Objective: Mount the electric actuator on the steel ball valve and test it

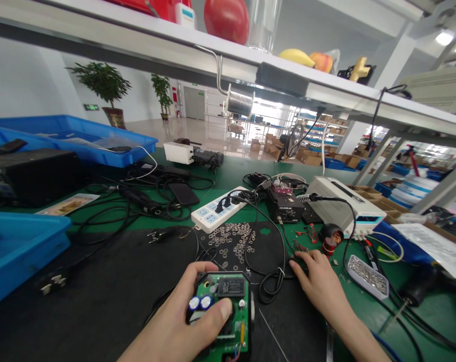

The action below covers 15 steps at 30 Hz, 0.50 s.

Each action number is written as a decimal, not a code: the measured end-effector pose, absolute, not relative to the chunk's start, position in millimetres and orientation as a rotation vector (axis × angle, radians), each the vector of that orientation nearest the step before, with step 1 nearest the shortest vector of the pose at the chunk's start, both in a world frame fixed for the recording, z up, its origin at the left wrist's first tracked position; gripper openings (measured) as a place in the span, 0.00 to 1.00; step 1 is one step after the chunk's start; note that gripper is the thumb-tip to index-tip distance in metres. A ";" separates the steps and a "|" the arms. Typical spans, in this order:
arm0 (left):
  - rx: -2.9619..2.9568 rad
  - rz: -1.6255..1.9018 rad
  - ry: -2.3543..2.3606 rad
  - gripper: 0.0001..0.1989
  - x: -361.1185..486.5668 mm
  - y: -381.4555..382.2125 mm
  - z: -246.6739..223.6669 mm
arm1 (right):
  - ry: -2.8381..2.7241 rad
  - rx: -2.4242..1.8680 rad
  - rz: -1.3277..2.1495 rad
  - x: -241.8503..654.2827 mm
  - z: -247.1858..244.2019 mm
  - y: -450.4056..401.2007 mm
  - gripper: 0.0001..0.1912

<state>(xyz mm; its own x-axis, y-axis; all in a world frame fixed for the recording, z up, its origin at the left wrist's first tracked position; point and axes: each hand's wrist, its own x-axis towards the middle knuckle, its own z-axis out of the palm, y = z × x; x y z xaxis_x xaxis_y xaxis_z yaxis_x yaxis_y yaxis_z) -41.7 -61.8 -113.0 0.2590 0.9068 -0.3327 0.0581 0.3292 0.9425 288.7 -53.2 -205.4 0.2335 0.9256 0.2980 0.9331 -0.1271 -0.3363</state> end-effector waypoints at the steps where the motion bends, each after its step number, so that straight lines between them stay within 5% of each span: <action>1: 1.090 0.760 1.168 0.37 -42.3 -61.6 -113.0 | -1.709 -2.067 -0.028 288.7 -205.7 -53.1 0.25; 15: 1.092 0.774 1.042 0.34 -45.4 -59.6 -120.0 | -1.638 -1.929 -0.066 291.3 -207.9 -49.7 0.24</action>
<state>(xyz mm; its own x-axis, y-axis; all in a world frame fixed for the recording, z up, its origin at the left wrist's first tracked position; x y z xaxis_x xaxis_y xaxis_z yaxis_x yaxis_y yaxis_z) -45.4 -59.6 -120.0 0.3414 0.8977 -0.2786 -0.0078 0.2991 0.9542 291.3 -49.7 -207.9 0.2367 0.8822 0.4071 0.9123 -0.0576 -0.4055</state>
